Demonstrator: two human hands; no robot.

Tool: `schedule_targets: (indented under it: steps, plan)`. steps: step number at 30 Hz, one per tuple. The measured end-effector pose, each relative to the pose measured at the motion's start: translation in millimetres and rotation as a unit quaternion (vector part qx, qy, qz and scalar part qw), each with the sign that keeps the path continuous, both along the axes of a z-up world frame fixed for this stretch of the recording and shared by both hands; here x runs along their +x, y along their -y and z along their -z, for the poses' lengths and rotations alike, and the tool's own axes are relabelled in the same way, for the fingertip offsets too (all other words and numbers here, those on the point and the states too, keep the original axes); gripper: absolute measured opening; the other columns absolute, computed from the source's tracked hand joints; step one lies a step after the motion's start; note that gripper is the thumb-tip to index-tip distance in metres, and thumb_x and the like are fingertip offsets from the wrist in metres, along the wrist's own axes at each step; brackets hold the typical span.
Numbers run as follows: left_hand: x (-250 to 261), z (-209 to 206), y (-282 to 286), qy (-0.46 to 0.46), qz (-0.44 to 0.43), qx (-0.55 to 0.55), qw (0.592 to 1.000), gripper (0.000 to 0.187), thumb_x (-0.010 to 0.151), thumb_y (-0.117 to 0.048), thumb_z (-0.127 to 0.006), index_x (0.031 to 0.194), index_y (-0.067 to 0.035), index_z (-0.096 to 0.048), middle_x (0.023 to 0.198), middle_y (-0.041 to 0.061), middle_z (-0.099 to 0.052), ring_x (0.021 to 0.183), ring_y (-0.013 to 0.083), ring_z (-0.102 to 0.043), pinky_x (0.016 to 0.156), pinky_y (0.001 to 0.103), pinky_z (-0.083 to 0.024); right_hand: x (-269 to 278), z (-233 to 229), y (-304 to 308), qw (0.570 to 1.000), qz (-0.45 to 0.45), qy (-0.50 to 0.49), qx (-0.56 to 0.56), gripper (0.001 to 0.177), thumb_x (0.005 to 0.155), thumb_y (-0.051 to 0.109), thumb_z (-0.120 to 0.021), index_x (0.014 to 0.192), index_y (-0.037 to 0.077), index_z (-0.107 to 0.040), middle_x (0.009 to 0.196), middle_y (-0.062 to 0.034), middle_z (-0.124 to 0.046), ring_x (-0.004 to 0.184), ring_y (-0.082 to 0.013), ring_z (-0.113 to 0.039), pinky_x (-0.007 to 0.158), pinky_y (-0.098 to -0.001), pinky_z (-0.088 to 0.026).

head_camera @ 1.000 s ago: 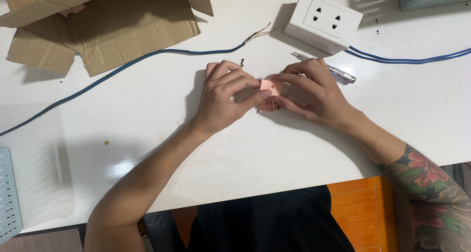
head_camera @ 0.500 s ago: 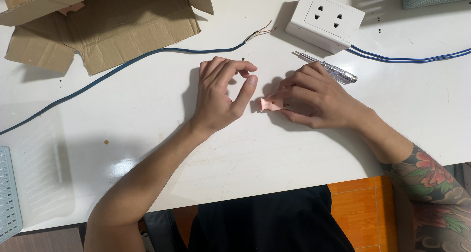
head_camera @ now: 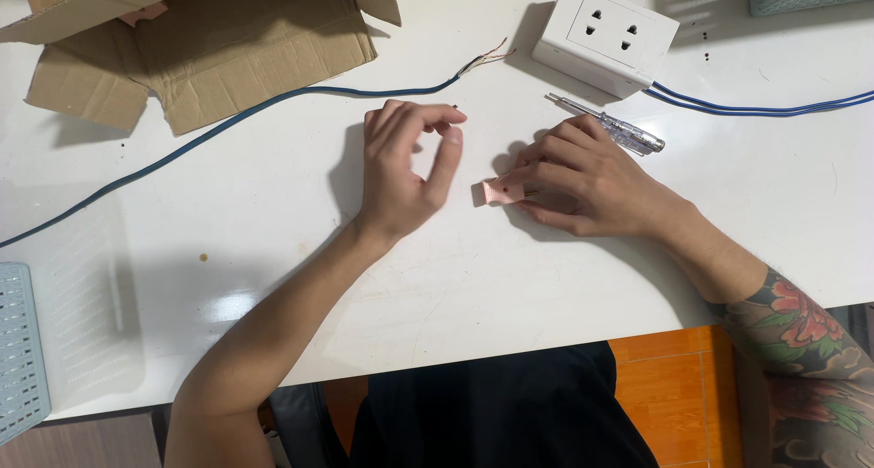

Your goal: The person assembles a pink electrical plug by inserting wires into the terminals and securing them with a screwdriver. They then attach the plug's casing and tighten the screws to complete the assembly.

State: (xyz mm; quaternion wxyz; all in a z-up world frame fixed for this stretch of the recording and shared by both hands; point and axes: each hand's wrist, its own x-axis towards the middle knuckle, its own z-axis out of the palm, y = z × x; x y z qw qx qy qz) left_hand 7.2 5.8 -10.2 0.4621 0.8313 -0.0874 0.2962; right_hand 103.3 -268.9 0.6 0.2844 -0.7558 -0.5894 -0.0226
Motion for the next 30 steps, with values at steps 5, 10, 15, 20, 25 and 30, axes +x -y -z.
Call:
schedule_targets:
  steps: [5, 10, 15, 20, 25, 30]
  plan:
    - [-27, 0, 32, 0.061, -0.026, 0.215, 0.974, 0.031, 0.104, -0.035, -0.079, 0.129, -0.018, -0.076, 0.106, 0.000, -0.074, 0.104, 0.0253, -0.069, 0.097, 0.050, -0.048, 2, -1, -1, 1.000, -0.007, 0.012, 0.007, 0.031, 0.094, 0.037, -0.093, 0.120, 0.020, -0.089, 0.112, -0.0051, -0.080, 0.098, -0.0276, -0.069, 0.102, -0.0484, -0.051]
    - [-39, -7, 35, 0.017, 0.024, 0.223, 0.974, 0.043, 0.107, -0.042, -0.084, 0.137, -0.015, -0.068, 0.118, 0.002, -0.068, 0.109, 0.0247, -0.066, 0.095, 0.045, -0.048, 7, -6, 3, 1.000, 0.005, 0.001, 0.014, 0.035, 0.100, 0.041, -0.086, 0.123, 0.016, -0.088, 0.115, -0.0103, -0.079, 0.102, -0.0327, -0.070, 0.103, -0.0499, -0.051]
    - [-38, -4, 37, 0.002, 0.049, 0.240, 0.970, 0.043, 0.108, -0.037, -0.084, 0.141, -0.013, -0.070, 0.122, 0.004, -0.067, 0.111, 0.0247, -0.065, 0.095, 0.045, -0.047, 18, 5, 5, 0.995, 0.079, 0.038, 0.039, 0.024, 0.108, 0.024, -0.086, 0.129, 0.012, -0.087, 0.119, -0.0096, -0.077, 0.104, -0.0305, -0.065, 0.100, -0.0465, -0.045]
    - [-36, 2, 37, 0.003, 0.043, 0.236, 0.971, 0.035, 0.111, -0.036, -0.082, 0.138, -0.016, -0.074, 0.118, 0.003, -0.068, 0.111, 0.0239, -0.065, 0.095, 0.045, -0.047, 26, -2, -25, 0.992, 0.092, 0.075, 0.033, 0.021, 0.107, 0.011, -0.090, 0.128, 0.010, -0.086, 0.117, -0.0098, -0.075, 0.103, -0.0295, -0.064, 0.097, -0.0442, -0.045]
    - [-36, -7, 37, 0.036, 0.013, 0.260, 0.965, 0.011, 0.114, -0.029, -0.085, 0.122, -0.023, -0.080, 0.118, -0.001, -0.073, 0.106, 0.0236, -0.066, 0.094, 0.042, -0.044, 39, 2, -61, 0.985, 0.047, 0.163, 0.027, 0.012, 0.116, 0.012, -0.089, 0.125, 0.010, -0.082, 0.120, -0.0080, -0.072, 0.099, -0.0301, -0.059, 0.090, -0.0427, -0.039]
    - [-35, -5, 38, 0.052, 0.013, 0.229, 0.972, 0.010, 0.111, -0.022, -0.089, 0.119, -0.018, -0.084, 0.114, -0.002, -0.077, 0.101, 0.0219, -0.066, 0.089, 0.041, -0.044, 43, 9, -81, 0.977, 0.033, 0.211, 0.025, 0.005, 0.119, 0.019, -0.087, 0.121, 0.019, -0.082, 0.120, -0.0047, -0.070, 0.095, -0.0270, -0.058, 0.090, -0.0428, -0.045]
